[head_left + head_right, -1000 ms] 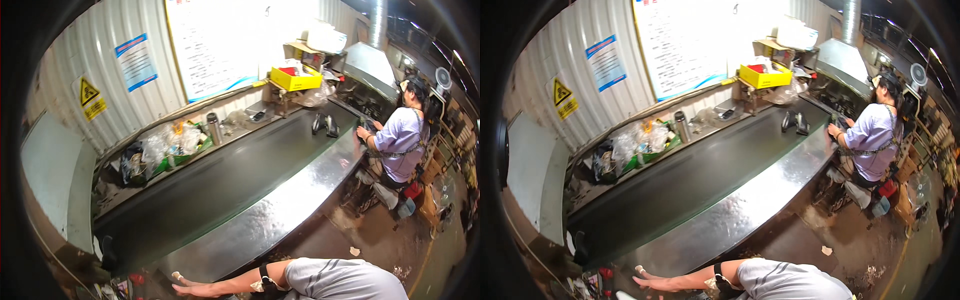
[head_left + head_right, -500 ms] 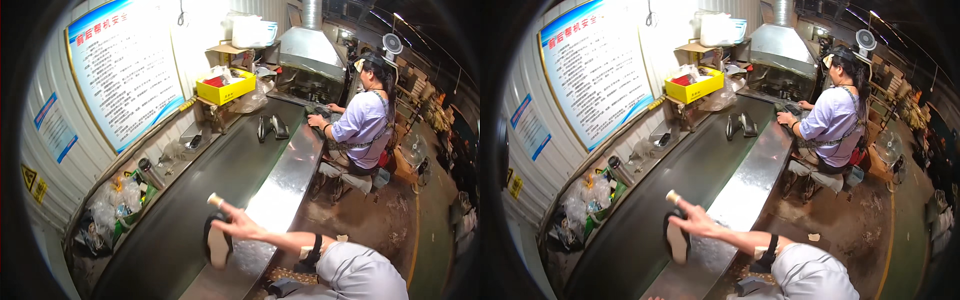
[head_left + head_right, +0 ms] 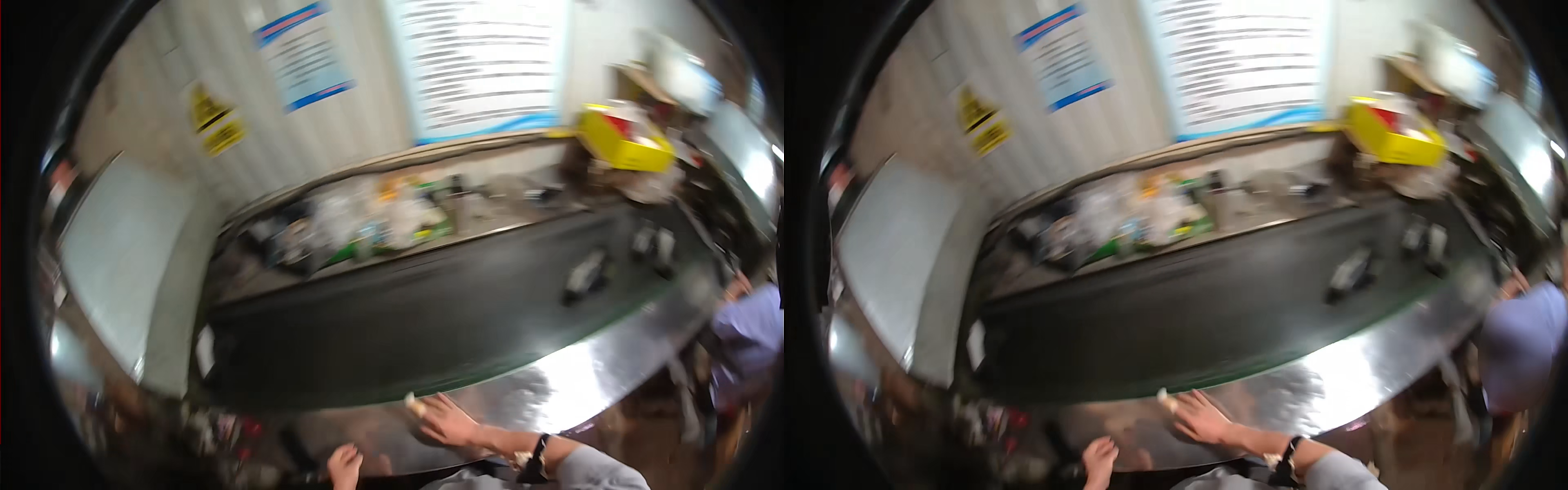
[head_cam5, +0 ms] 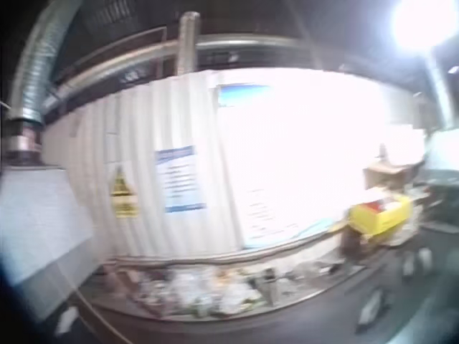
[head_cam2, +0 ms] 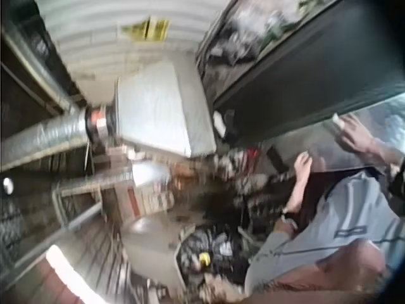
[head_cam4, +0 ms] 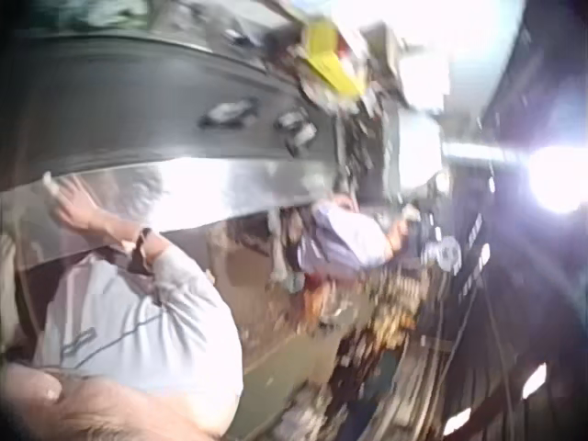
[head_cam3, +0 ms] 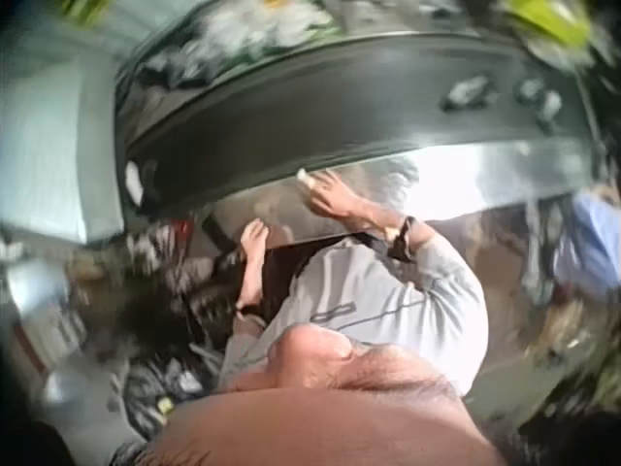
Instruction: Operate a shoe-lasting machine to shape and secure the shoe upper to the sole component.
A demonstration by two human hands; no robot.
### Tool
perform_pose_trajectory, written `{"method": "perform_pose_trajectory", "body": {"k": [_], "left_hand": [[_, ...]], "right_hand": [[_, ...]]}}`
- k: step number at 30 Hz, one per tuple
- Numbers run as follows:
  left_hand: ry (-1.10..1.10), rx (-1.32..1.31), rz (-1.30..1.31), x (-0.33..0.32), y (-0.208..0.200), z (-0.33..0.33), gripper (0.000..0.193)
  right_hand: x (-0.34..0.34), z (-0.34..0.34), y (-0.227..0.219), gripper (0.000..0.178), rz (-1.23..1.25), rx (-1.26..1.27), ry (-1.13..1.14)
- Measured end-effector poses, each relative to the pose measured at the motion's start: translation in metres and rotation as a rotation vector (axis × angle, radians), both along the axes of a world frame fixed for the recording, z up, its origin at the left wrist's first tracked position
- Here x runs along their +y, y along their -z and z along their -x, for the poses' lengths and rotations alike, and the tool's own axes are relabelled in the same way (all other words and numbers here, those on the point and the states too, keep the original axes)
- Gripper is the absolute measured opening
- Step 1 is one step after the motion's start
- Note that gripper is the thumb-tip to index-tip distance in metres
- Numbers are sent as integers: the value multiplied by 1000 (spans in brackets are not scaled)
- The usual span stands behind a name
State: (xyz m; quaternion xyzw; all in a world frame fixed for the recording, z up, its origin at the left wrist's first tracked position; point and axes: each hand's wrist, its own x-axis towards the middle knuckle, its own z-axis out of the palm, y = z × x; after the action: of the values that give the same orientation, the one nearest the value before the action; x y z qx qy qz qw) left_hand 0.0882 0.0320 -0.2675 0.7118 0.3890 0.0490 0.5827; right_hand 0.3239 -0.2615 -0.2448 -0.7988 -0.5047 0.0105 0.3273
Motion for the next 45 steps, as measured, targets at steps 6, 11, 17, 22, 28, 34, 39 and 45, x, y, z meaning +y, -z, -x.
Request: {"method": "perform_pose_trajectory", "body": {"k": [6, 11, 17, 22, 28, 34, 39, 45], "left_hand": [[-192, -47, -308, 121, -43, -31, 33], [-122, 253, -698, 278, -70, -44, 71], [74, 714, -971, 461, -78, -79, 114], [638, 265, -390, 472, -97, -169, 36], [-112, 108, -1229, 504, -41, -190, 64], [-315, 413, -750, 549, 28, -169, 73], [-515, 408, -528, 568, 57, -123, 81], [-70, 395, -952, 453, 26, -95, 97]], "right_hand": [[6, 40, 32, 53, 119, 107, -262], [33, 44, 19, 57, 193, 540, 38], [157, 26, -18, 83, -82, 1165, 316], [282, 16, -48, 105, -338, 1811, 284], [360, 7, -25, 101, -690, 1840, 552], [278, 11, -43, 74, -661, 1985, 448], [175, 40, -76, 55, -732, 1998, 751], [93, 97, -42, 53, -1082, 1994, 702]]}}
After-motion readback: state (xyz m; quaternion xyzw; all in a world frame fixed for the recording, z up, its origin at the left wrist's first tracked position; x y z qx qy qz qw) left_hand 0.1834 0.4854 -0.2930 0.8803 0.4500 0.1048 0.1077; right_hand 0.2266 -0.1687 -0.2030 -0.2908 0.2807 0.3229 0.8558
